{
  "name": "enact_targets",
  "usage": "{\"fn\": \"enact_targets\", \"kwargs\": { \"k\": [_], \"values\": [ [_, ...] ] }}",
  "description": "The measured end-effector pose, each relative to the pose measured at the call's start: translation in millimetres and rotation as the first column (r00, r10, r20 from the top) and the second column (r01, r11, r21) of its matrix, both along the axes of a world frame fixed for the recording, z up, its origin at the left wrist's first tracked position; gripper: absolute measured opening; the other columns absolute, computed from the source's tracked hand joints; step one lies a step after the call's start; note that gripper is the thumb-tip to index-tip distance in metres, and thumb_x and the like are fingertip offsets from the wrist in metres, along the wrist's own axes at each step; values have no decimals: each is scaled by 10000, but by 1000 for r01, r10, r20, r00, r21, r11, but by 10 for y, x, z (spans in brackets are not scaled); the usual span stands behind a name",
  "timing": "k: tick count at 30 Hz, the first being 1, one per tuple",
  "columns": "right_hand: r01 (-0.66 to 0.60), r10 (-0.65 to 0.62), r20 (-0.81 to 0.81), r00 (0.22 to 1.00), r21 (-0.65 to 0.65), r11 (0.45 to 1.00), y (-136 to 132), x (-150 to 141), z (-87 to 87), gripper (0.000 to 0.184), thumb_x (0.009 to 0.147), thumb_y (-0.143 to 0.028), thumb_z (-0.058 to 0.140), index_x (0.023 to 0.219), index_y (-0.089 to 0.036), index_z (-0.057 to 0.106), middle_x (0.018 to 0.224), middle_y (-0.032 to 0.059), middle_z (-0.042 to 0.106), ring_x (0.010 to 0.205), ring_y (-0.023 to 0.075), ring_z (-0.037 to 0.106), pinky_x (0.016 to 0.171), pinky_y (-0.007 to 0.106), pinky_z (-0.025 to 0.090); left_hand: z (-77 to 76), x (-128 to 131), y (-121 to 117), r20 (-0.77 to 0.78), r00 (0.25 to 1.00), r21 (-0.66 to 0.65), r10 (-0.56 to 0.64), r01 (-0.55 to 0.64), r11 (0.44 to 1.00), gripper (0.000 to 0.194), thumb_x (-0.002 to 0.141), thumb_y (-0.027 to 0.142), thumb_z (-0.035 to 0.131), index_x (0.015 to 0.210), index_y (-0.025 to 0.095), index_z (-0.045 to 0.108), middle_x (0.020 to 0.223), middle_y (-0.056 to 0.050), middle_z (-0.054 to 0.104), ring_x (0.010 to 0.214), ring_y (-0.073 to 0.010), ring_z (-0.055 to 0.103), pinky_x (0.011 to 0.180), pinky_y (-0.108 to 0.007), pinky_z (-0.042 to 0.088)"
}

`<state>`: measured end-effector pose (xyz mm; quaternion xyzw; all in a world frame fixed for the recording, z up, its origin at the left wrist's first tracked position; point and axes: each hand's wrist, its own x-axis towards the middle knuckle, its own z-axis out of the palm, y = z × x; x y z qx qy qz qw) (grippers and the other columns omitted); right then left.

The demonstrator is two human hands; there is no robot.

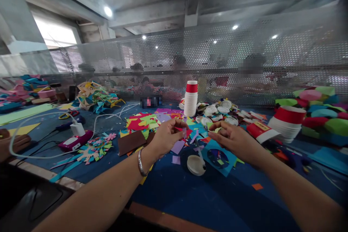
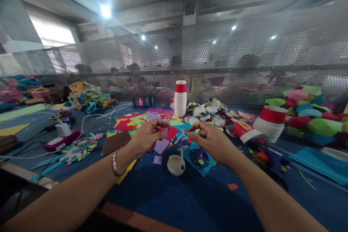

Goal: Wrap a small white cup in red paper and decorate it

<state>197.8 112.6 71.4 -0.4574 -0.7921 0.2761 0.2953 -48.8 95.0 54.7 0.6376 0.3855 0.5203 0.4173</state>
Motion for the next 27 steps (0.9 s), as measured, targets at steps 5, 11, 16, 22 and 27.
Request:
{"fn": "enact_targets", "kwargs": {
  "k": [5,11,16,22,27],
  "values": [
    [-58,60,24,998,-88,994,-90,-88,32,442,865,-619,542,1000,-207,627,616,-27,515,521,115,410,476,246,279,40,5,-38,-71,997,-12,17,-18,1000,416,775,269,701,1165,150,626,881,-47,669,646,-106,553,634,-260,454],
    [-112,109,-28,994,-150,982,-180,-185,84,432,846,-600,580,934,-184,658,646,-24,524,533,96,387,481,240,264,31,12,-62,-109,993,11,-41,42,999,440,780,291,705,1194,168,625,760,-24,666,674,-133,597,661,-268,465],
    [-140,127,-83,988,-183,973,-199,-196,90,426,841,-592,599,929,-177,640,634,-28,484,525,92,342,474,250,230,-12,21,-63,-156,976,20,-149,154,988,449,791,292,700,1222,196,617,837,-49,691,763,-158,641,712,-288,489],
    [-145,134,-77,988,-170,975,-220,-209,114,366,858,-536,597,912,-176,635,641,-23,474,547,100,359,493,256,238,-43,54,-69,-180,960,53,-213,226,973,437,796,286,692,1220,205,620,856,-47,675,771,-150,628,702,-279,482],
    [-176,167,-71,984,-151,973,-214,-200,109,315,858,-496,607,895,-185,634,622,-37,449,554,102,360,504,254,241,-45,71,-92,-186,963,75,-195,211,975,410,784,244,679,1192,219,637,790,-13,626,692,-120,561,645,-258,449]
  ]
}}
